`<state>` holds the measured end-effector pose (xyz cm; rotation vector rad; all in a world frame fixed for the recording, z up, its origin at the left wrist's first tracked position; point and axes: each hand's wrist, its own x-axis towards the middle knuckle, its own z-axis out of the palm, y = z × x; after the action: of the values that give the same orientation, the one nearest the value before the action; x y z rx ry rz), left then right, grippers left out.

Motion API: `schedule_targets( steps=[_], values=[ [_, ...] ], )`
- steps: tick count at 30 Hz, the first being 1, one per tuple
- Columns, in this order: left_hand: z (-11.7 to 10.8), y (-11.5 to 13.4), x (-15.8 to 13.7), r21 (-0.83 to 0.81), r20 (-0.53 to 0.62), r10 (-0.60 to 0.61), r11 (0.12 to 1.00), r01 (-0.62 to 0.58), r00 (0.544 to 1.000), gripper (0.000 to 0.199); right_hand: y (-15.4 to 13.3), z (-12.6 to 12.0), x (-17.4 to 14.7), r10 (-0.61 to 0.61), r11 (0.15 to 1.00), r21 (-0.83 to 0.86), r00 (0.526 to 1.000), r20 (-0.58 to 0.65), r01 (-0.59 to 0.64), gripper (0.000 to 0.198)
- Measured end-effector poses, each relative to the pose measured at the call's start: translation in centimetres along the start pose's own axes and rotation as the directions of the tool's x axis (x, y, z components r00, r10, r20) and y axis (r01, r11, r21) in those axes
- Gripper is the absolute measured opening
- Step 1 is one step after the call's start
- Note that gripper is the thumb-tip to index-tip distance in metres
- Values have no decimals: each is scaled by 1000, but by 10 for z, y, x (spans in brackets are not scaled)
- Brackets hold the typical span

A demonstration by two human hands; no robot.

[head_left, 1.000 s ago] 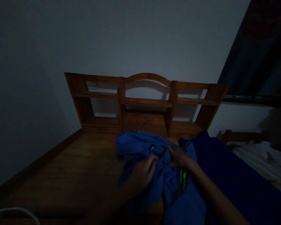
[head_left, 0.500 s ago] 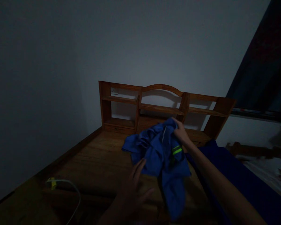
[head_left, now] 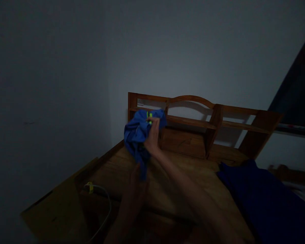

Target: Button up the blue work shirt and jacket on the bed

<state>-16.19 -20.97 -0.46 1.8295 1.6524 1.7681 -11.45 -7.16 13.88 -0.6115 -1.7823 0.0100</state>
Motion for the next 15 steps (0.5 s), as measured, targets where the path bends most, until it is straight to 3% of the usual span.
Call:
schedule_targets(
  steps=[2, 4, 7, 10, 11, 13, 15],
  values=[
    [-13, -16, -9, 57, -43, -64, 996, 66, 997, 53, 16, 34, -54, 74, 997, -22, 963, 258, -71, 42],
    [-24, -31, -17, 130, -58, -82, 987, 89, 995, 51, 30, 55, -98, 135, 991, -77, 860, 492, -111, 39],
    [-34, -47, -19, 227, -62, -44, 972, 57, 997, 48, 36, 57, -127, 150, 989, -87, 752, 642, -123, 52],
    [-32, -59, -7, 322, -64, 24, 947, -2, 998, 44, 14, 16, -117, 45, 994, 43, 742, 669, -99, 63],
    [-28, -63, -2, 357, -51, 48, 934, -27, 998, 44, 1, -7, -110, 17, 989, 101, 762, 648, -107, 60],
    [-18, -71, 6, 430, 8, 90, 899, -85, 996, 44, -28, -60, -99, 24, 972, 188, 850, 526, -144, 35],
    [-6, -81, 11, 497, 90, 82, 860, -117, 993, 43, -52, -114, -96, 60, 966, 201, 897, 439, -163, 33]
  ],
)
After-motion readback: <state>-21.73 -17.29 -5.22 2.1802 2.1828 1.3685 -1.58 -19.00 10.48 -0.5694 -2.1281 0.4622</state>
